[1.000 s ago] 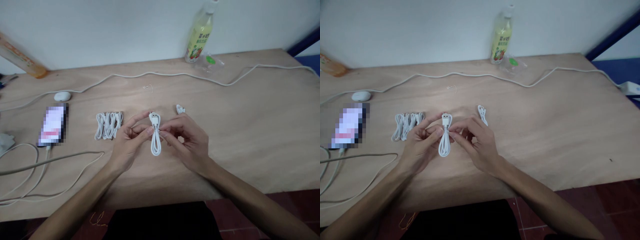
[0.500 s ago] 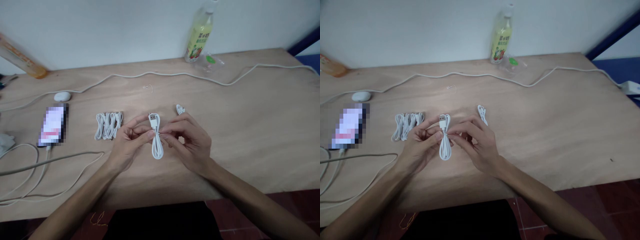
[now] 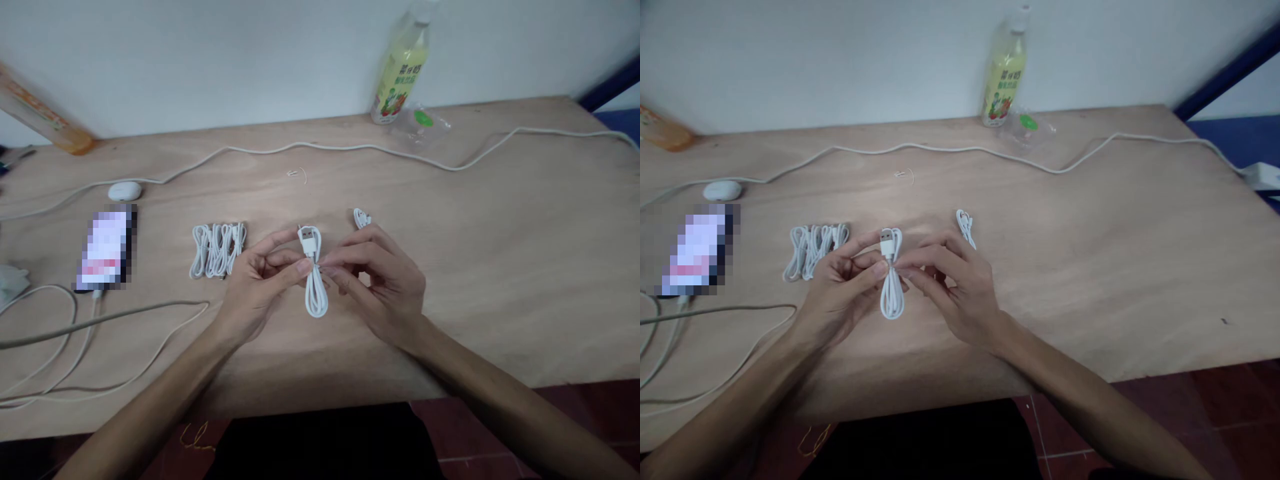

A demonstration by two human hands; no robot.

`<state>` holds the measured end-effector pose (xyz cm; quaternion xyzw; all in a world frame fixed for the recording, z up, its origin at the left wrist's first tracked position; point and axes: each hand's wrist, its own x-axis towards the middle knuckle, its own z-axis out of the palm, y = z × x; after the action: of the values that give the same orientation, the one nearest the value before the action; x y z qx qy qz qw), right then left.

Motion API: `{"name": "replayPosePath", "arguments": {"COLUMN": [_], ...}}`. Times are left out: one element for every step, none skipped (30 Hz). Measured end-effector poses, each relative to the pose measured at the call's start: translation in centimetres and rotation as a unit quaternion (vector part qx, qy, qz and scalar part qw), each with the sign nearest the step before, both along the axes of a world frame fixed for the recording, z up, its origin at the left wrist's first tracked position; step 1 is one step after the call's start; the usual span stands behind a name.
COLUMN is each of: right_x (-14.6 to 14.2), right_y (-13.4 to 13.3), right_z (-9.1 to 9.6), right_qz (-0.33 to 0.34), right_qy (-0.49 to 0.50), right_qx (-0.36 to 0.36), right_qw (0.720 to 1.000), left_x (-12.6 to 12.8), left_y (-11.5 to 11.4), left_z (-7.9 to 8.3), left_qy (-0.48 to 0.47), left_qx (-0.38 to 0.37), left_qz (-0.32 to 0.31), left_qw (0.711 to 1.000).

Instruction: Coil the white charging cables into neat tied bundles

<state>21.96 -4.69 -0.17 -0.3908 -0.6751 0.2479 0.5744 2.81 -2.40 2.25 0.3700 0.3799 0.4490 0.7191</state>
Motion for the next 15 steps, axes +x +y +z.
{"name": "replayPosePath", "arguments": {"right_x": [0.00, -0.01, -0.02, -0.03, -0.03, -0.03, -0.03, -0.02, -0.01, 0.00, 0.01, 0.02, 0.03, 0.04, 0.04], "right_y": [-0.01, -0.02, -0.03, -0.03, -0.02, -0.01, 0.01, 0.03, 0.05, 0.07, 0.08, 0.10, 0.10, 0.11, 0.10], "right_z": [0.01, 0.01, 0.01, 0.01, 0.00, -0.01, -0.03, -0.06, -0.08, -0.11, -0.13, -0.15, -0.16, -0.17, -0.17], "right_qz": [0.001, 0.001, 0.002, 0.003, 0.003, 0.003, 0.005, 0.008, 0.012, 0.017, 0.022, 0.027, 0.030, 0.031, 0.031], "right_qy": [0.002, 0.004, 0.006, 0.007, 0.008, 0.010, 0.013, 0.016, 0.021, 0.025, 0.029, 0.032, 0.034, 0.037, 0.039], "right_qx": [-0.005, -0.011, -0.017, -0.022, -0.027, -0.029, -0.031, -0.032, -0.034, -0.036, -0.038, -0.039, -0.039, -0.038, -0.038], "right_qw": [1.000, 1.000, 1.000, 1.000, 1.000, 1.000, 0.999, 0.999, 0.999, 0.999, 0.999, 0.998, 0.998, 0.998, 0.998], "left_x": [0.00, 0.01, 0.01, 0.02, 0.03, 0.04, 0.06, 0.08, 0.09, 0.11, 0.13, 0.15, 0.18, 0.21, 0.24], "left_y": [-0.03, -0.06, -0.10, -0.13, -0.16, -0.19, -0.22, -0.25, -0.28, -0.31, -0.33, -0.34, -0.34, -0.34, -0.32], "left_z": [-0.01, -0.04, -0.07, -0.11, -0.16, -0.20, -0.23, -0.26, -0.28, -0.28, -0.27, -0.26, -0.24, -0.21, -0.19], "left_qy": [0.001, 0.004, 0.006, 0.007, 0.008, 0.006, 0.005, 0.004, 0.003, 0.003, 0.004, 0.005, 0.005, 0.004, 0.004], "left_qx": [0.001, 0.001, 0.001, 0.000, -0.002, -0.004, -0.007, -0.009, -0.011, -0.012, -0.013, -0.014, -0.014, -0.014, -0.014], "left_qz": [0.000, 0.000, 0.000, -0.002, -0.003, -0.004, -0.004, -0.003, -0.001, 0.001, 0.003, 0.003, 0.002, 0.002, 0.002], "left_qw": [1.000, 1.000, 1.000, 1.000, 1.000, 1.000, 1.000, 1.000, 1.000, 1.000, 1.000, 1.000, 1.000, 1.000, 1.000]}}
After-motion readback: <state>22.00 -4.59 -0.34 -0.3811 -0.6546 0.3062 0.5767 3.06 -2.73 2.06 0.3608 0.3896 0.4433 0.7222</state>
